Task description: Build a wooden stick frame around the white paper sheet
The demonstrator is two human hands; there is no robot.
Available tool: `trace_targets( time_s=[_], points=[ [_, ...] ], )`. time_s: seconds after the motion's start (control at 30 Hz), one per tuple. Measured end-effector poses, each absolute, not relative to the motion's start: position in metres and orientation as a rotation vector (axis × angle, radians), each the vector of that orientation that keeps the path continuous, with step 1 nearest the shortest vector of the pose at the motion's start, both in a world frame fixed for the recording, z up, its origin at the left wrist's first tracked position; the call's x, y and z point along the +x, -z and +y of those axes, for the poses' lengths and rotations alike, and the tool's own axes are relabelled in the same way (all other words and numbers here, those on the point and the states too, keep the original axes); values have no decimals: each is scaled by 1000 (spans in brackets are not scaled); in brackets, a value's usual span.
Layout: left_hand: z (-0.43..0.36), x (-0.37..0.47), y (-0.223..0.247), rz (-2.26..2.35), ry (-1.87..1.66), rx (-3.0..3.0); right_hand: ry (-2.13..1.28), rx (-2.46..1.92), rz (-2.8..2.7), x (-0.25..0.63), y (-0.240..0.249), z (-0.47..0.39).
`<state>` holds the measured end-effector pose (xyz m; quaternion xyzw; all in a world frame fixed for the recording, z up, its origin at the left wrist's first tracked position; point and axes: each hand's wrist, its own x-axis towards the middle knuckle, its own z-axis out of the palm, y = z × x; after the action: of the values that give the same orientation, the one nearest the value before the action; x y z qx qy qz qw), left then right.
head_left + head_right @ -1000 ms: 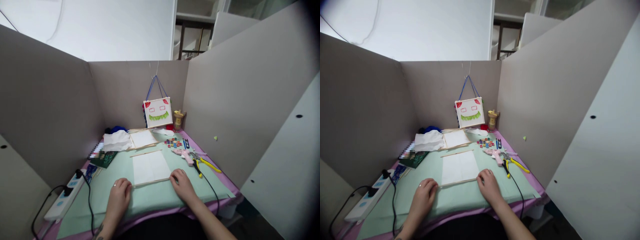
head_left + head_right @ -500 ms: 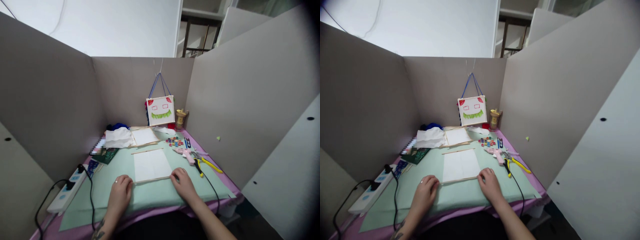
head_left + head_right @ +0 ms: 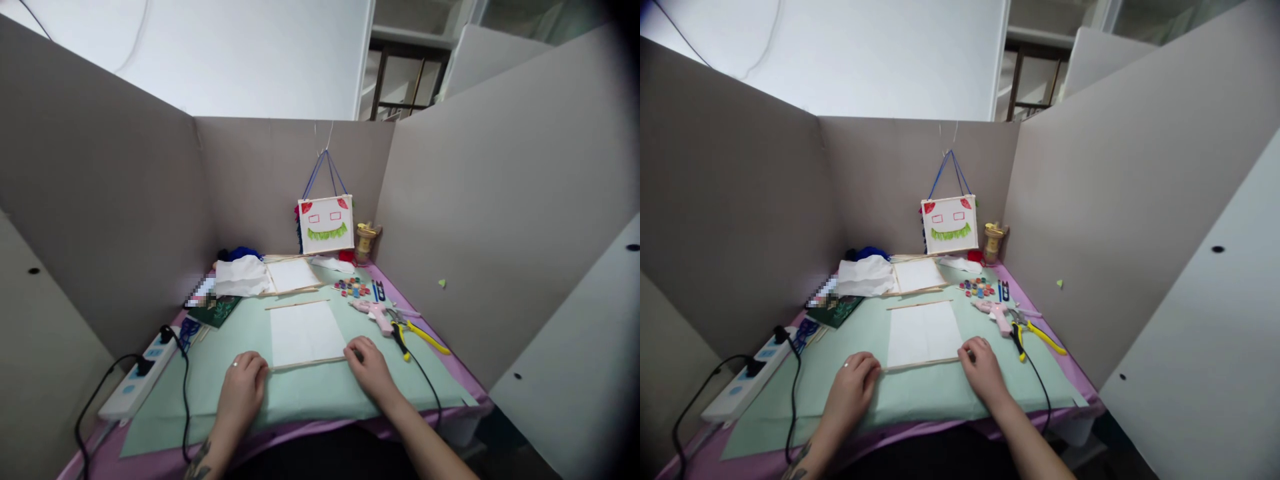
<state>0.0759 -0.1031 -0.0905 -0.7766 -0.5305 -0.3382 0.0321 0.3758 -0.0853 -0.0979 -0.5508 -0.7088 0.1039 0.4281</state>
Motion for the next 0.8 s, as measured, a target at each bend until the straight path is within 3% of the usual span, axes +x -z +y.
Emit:
trace_targets(
  time_s=[0.8],
  points=[
    [-105,79,87,-1690,1016,-2397,-266,-1378,-1801,378,101,-89]
  ],
)
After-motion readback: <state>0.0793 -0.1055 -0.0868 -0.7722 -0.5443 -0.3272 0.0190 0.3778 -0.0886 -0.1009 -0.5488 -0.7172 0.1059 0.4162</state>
